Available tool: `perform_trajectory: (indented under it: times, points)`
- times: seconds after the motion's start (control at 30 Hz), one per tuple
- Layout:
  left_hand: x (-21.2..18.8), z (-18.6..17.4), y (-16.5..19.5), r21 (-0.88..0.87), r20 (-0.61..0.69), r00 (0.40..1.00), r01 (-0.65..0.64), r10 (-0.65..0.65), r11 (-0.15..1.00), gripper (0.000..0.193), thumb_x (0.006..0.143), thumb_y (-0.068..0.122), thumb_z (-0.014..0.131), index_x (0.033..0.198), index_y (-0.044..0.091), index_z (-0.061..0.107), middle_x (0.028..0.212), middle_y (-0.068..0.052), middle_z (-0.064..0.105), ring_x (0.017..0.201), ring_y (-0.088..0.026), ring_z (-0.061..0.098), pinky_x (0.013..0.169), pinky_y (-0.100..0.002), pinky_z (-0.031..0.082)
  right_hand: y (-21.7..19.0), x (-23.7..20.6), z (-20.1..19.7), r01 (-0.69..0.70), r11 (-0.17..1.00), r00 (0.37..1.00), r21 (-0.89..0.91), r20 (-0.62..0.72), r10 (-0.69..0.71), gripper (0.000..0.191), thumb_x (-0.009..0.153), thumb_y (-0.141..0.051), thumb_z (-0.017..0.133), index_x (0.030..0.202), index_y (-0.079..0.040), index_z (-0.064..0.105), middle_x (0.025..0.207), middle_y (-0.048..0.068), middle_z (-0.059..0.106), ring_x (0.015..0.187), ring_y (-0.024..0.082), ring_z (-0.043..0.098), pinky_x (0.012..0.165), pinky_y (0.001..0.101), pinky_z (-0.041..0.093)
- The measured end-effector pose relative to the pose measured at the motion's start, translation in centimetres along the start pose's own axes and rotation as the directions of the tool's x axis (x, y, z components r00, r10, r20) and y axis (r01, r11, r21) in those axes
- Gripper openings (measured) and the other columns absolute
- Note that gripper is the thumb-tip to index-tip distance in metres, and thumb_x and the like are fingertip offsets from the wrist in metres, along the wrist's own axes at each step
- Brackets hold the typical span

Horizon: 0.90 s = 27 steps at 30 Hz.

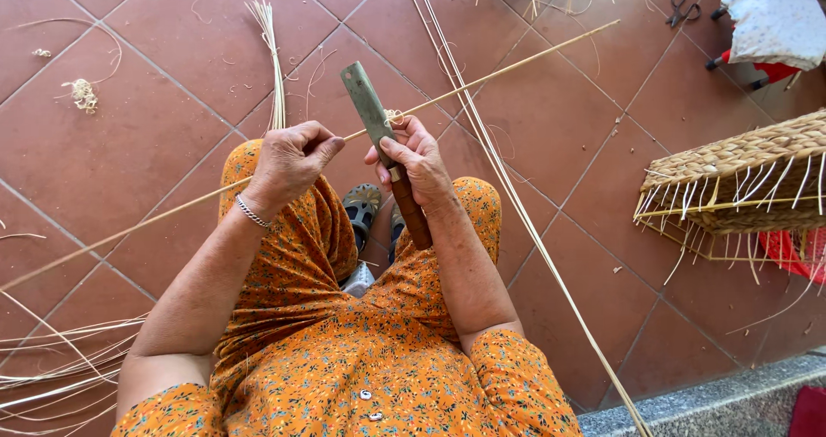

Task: The person sits on the floor weaving a water hyacinth basket on a yellow metal frame, tucking and tightening woven strands around the rim. They then gather loose reed strands from the floor, sort and align them, and split a reed strand with a knife.

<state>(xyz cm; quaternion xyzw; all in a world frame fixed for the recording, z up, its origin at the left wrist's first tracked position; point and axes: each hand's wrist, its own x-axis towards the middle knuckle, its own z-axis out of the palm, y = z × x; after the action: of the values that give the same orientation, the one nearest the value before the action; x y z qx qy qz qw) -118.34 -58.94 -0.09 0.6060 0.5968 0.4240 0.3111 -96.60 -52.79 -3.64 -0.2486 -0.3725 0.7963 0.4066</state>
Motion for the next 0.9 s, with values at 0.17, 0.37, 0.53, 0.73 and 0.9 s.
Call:
perform_trajectory:
  times: [0.17,0.37,0.53,0.73,0.9]
  points:
    - [-0.8,-1.5,-1.2,0.004,0.049,0.995,0.089,-0.089,0.996,0.016,0.096,0.017,0.077,0.091,0.002,0.075,0.065,0.005,0.059,0.059,-0.002,0.046,0.049,-0.023,0.038,-0.9,-0.3,-0.9,0.029,1.000,0.999,-0.011,-0.024,-0.029,0.028,0.102,-0.001,0.058,0.125,-0.002,0.043,0.088,0.021,0.070,0.054,0.018,0.062,0.046,0.0273,0.052]
    - [-2.6,-3.6,-3.2,-0.064,0.073,0.985,0.162,-0.157,0.985,0.013,0.096,0.015,0.077,0.093,0.003,0.077,0.068,0.006,0.058,0.060,-0.002,0.044,0.049,-0.022,0.034,-1.5,-0.6,-2.2,0.076,0.997,0.996,0.009,-0.045,-0.075,0.024,0.103,-0.001,0.057,0.122,-0.003,0.041,0.088,0.022,0.070,0.055,0.018,0.063,0.046,0.0281,0.052]
    - [-3.8,-6.0,-5.1,-0.069,0.071,0.991,0.122,-0.117,0.990,0.011,0.095,0.013,0.078,0.094,0.002,0.077,0.074,0.007,0.063,0.065,0.000,0.050,0.054,-0.019,0.041,-1.7,-0.6,-2.5,0.088,0.996,0.995,0.000,-0.049,-0.088,0.024,0.102,-0.001,0.057,0.121,-0.003,0.043,0.088,0.022,0.070,0.055,0.018,0.063,0.045,0.0284,0.053]
    - [-6.3,-9.9,-7.8,-0.096,0.078,0.984,0.165,-0.158,0.982,0.011,0.094,0.013,0.077,0.095,0.002,0.076,0.076,0.008,0.062,0.070,0.001,0.051,0.058,-0.017,0.041,-2.8,-0.9,-4.0,0.136,0.990,0.986,0.036,-0.103,-0.132,0.023,0.103,-0.001,0.058,0.120,-0.004,0.043,0.089,0.022,0.070,0.057,0.019,0.064,0.045,0.0294,0.053]
    - [-8.1,-13.2,-9.3,-0.011,0.044,0.962,0.270,-0.270,0.963,0.015,0.098,0.017,0.076,0.093,0.002,0.076,0.069,0.007,0.055,0.065,-0.002,0.045,0.054,-0.020,0.034,-3.2,-1.0,-4.9,0.179,0.981,0.979,0.069,-0.108,-0.171,0.022,0.105,-0.001,0.057,0.123,-0.002,0.045,0.091,0.022,0.069,0.059,0.019,0.064,0.048,0.0297,0.053]
